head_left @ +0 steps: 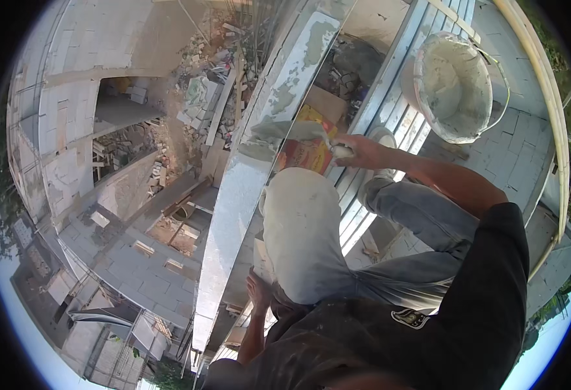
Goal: The person applies mortar onto a wall using a trowel and positions a block. The person then measures a concrete block with a tape measure, cuts it using a hand saw, and carries the cut block across the frame.
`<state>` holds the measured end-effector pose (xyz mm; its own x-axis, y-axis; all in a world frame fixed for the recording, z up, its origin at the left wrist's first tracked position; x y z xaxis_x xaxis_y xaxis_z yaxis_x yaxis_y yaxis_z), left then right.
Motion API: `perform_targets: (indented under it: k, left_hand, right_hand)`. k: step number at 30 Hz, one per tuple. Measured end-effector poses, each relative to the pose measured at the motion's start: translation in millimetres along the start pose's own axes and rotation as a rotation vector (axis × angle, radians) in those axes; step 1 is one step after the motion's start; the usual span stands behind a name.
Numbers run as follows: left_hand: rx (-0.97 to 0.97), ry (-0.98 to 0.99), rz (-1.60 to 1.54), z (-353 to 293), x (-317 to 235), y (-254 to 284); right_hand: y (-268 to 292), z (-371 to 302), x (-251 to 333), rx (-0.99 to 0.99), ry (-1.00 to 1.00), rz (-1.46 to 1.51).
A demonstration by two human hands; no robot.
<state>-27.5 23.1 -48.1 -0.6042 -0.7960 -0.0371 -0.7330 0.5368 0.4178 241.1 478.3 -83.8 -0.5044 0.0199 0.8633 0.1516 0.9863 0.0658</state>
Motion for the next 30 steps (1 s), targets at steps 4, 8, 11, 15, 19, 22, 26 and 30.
perform_targets:
  k: [4,8,11,15,19,22,26,30]
  left_hand:
    - [-0.004,-0.006,0.012,7.8,-7.0,4.4]
    - [0.009,-0.030,0.022,7.4,-2.4,2.9]
    - [0.020,0.006,0.006,6.0,-0.1,4.2]
    - [0.040,-0.008,0.003,7.8,-2.5,8.6]
    - [0.048,-0.007,0.034,6.8,-9.4,14.9]
    - [0.038,-0.022,0.030,8.2,-6.9,8.5]
    - [0.011,-0.004,0.018,8.0,5.0,0.1]
    - [0.023,-0.018,0.017,12.6,-0.8,3.9]
  right_hand:
    - [28.6,35.1,14.4,0.015,-0.032,-0.136]
    - [39.1,23.3,43.3,-0.078,0.165,-0.274]
    - [31.1,4.4,45.1,-0.066,0.192,-0.217]
    - [9.6,-23.1,16.7,-0.065,0.071,0.101]
    - [-41.0,0.0,-30.4,-0.289,-0.034,0.318]
    - [-94.1,38.6,-37.6,-0.330,-0.060,0.339]
    - [-148.1,50.4,9.4,-0.411,0.279,0.897]
    - [-133.2,43.8,-47.5,-0.282,-0.066,0.271]
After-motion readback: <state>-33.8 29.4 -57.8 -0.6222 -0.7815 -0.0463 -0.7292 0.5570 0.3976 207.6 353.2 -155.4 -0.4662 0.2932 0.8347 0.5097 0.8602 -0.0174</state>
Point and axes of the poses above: each hand's wrist, its own z-axis towards the middle knuckle, its own y-axis out of the back of the hand, x = y × z, the point moved 6 cm from there along z, towards the middle knuckle, and after that the axes turned 12 degrees about x, right-handed, at the moved point
